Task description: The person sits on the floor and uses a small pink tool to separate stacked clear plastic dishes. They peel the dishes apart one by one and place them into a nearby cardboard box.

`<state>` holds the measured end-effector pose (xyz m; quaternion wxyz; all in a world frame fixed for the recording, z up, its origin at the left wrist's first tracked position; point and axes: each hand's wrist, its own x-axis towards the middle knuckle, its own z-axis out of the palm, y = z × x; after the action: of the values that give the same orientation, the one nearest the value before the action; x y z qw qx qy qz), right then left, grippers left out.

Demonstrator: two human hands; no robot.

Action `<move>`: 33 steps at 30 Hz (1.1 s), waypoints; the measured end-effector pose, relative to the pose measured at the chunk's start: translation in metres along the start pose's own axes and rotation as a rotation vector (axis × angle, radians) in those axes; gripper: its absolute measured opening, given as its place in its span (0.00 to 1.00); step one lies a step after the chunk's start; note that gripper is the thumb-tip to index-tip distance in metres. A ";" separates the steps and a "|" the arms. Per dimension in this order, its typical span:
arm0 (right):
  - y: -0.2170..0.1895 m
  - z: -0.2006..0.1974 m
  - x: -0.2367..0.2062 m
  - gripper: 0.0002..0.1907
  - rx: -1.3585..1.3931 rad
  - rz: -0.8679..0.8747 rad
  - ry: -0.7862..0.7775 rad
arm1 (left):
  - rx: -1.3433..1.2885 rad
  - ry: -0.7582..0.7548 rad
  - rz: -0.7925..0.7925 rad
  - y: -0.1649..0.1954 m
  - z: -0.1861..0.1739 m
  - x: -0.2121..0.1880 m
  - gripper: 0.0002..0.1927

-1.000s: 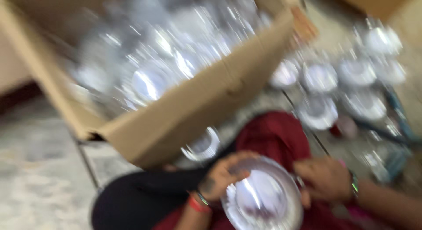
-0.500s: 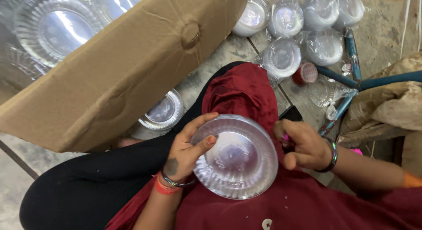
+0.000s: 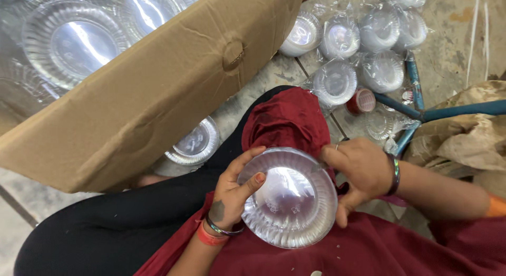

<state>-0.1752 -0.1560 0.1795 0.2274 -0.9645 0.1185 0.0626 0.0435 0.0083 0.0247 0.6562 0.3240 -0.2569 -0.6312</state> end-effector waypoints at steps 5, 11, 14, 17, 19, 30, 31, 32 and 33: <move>0.002 0.011 -0.017 0.46 -0.080 0.009 0.064 | -0.077 0.024 -0.034 -0.003 0.001 0.001 0.25; -0.009 0.036 -0.048 0.36 -0.226 0.004 0.192 | -0.125 0.081 -0.016 -0.005 0.006 0.004 0.25; -0.010 0.043 -0.052 0.36 -0.140 0.036 0.209 | -0.102 0.127 0.029 -0.009 0.011 0.005 0.25; -0.008 0.037 -0.047 0.42 0.038 0.172 0.180 | -0.114 0.116 0.032 -0.010 0.013 0.004 0.25; -0.003 0.024 -0.041 0.49 0.123 0.240 0.162 | -0.111 0.088 0.020 -0.010 0.013 0.002 0.25; 0.005 0.008 -0.022 0.55 -0.067 0.065 0.052 | 0.042 0.044 0.082 -0.006 0.013 0.001 0.26; 0.005 0.011 -0.025 0.54 -0.093 0.056 0.092 | 0.034 0.050 0.081 -0.007 0.013 0.001 0.26; 0.005 0.013 -0.028 0.52 -0.112 0.049 0.109 | 0.026 0.056 0.080 -0.008 0.013 0.001 0.26; 0.005 0.016 -0.032 0.50 -0.132 0.042 0.128 | 0.018 0.060 0.080 -0.009 0.013 0.002 0.26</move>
<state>-0.2086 -0.1470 0.1689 0.1542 -0.9767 0.1486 0.0133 0.0279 0.0049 0.0265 0.6853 0.3380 -0.2556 -0.5923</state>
